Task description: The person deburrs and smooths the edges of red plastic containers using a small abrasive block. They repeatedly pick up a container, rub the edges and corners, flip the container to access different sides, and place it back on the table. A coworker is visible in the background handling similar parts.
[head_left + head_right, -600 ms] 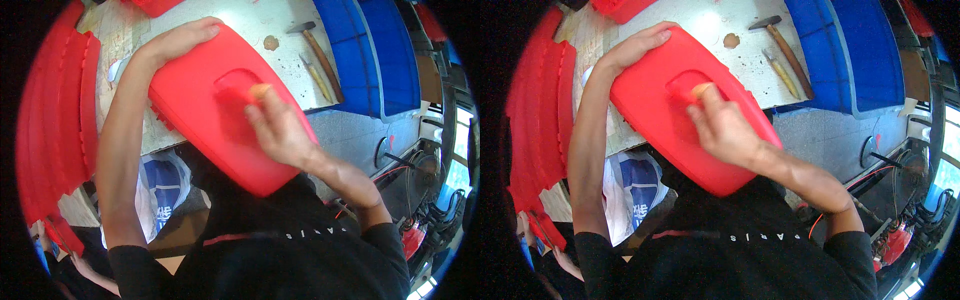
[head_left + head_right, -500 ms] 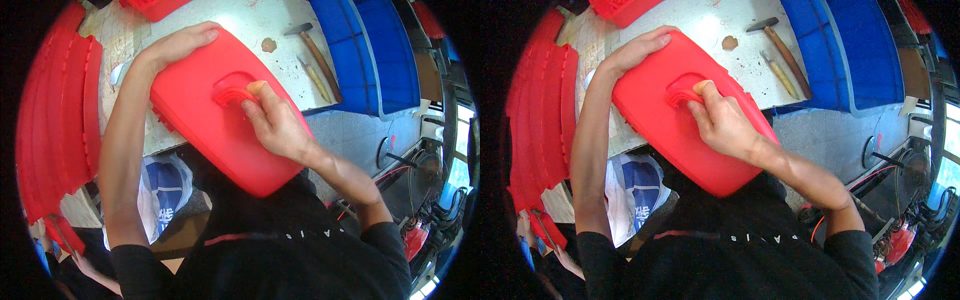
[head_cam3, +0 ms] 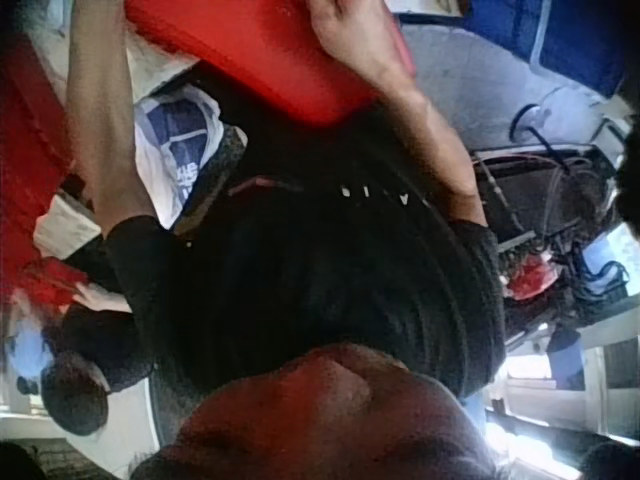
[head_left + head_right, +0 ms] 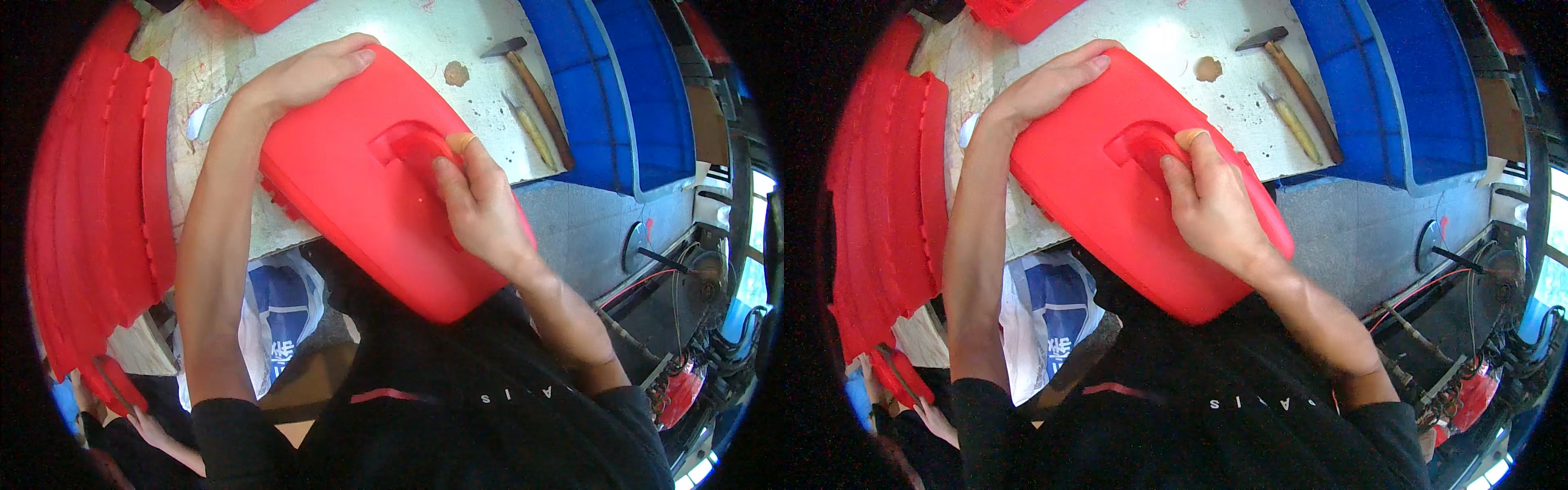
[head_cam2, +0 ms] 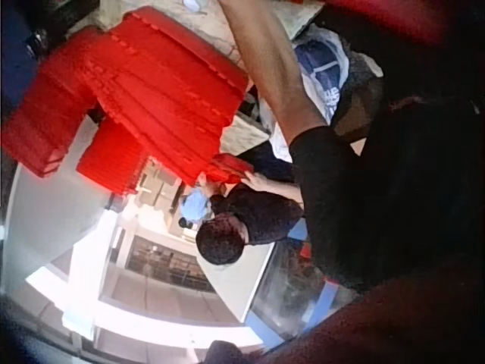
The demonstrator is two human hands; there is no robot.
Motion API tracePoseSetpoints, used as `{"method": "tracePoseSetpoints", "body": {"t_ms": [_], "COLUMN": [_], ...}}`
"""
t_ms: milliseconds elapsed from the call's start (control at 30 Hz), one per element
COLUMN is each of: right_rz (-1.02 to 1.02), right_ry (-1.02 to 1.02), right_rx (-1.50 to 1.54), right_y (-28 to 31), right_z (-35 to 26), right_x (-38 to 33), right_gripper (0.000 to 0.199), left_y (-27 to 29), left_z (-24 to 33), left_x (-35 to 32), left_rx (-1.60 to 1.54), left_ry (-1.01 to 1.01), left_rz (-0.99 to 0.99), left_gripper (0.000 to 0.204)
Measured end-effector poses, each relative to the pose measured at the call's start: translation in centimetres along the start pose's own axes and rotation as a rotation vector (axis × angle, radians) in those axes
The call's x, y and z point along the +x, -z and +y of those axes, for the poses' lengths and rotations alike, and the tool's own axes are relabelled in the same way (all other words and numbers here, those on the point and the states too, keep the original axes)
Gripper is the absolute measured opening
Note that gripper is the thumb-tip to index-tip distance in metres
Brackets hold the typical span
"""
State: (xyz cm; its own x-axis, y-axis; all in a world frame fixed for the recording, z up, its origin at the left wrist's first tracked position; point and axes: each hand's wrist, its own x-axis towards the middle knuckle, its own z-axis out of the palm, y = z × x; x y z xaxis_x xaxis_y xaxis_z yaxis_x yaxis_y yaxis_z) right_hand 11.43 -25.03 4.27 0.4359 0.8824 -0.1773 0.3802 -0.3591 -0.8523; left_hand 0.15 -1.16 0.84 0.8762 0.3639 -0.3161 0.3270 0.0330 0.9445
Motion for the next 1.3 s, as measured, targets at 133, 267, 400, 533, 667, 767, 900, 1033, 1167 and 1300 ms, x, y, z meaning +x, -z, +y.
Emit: {"method": "tracePoseSetpoints", "body": {"t_ms": [133, 267, 400, 533, 667, 767, 900, 1033, 1167, 1300], "right_rz": [-0.201, -0.280, -0.259, -0.336, -0.368, -0.375, -0.409, -0.404, -0.408, -0.427], "right_ry": [-0.160, -0.222, -0.081, -0.157, -0.049, 0.048, 0.056, 0.121, 0.133, 0.107], "right_rx": [-0.107, -0.097, -0.054, -0.054, -0.011, -0.002, -0.054, -0.102, -0.087, -0.146], "right_y": [0.9, 1.5, 1.4, 1.1, 0.9, 0.6, 0.4, 0.2, 0.0, -0.6], "right_z": [-0.5, -1.4, -2.2, -2.2, -1.8, -1.7, -1.7, -1.7, -1.7, -2.1], "right_x": [1.0, 2.1, 2.3, 2.8, 3.3, 3.6, 3.8, 4.2, 4.2, 4.4], "right_gripper": [0.024, 0.024, 0.026, 0.028, 0.026, 0.026, 0.028, 0.030, 0.031, 0.029], "left_y": [0.4, 1.7, 1.9, 1.5, 1.7, 2.0, 2.2, 2.4, 2.4, 2.8], "left_z": [-0.6, 0.0, 0.4, -0.1, -0.3, -0.3, -0.1, 0.0, -0.1, -0.4], "left_x": [0.1, 0.2, 0.7, 0.6, 0.6, 0.7, 0.6, 0.3, -0.1, -0.6], "left_rx": [0.110, 0.181, 0.385, 0.287, 0.204, 0.240, 0.263, 0.247, 0.251, 0.218], "left_ry": [-0.056, -0.054, -0.082, -0.158, -0.119, -0.164, -0.201, -0.138, -0.149, -0.155], "left_rz": [-0.005, -0.070, -0.046, -0.047, -0.119, -0.104, -0.084, -0.099, -0.055, -0.038], "left_gripper": [0.039, 0.039, 0.042, 0.045, 0.046, 0.046, 0.052, 0.046, 0.050, 0.053]}}
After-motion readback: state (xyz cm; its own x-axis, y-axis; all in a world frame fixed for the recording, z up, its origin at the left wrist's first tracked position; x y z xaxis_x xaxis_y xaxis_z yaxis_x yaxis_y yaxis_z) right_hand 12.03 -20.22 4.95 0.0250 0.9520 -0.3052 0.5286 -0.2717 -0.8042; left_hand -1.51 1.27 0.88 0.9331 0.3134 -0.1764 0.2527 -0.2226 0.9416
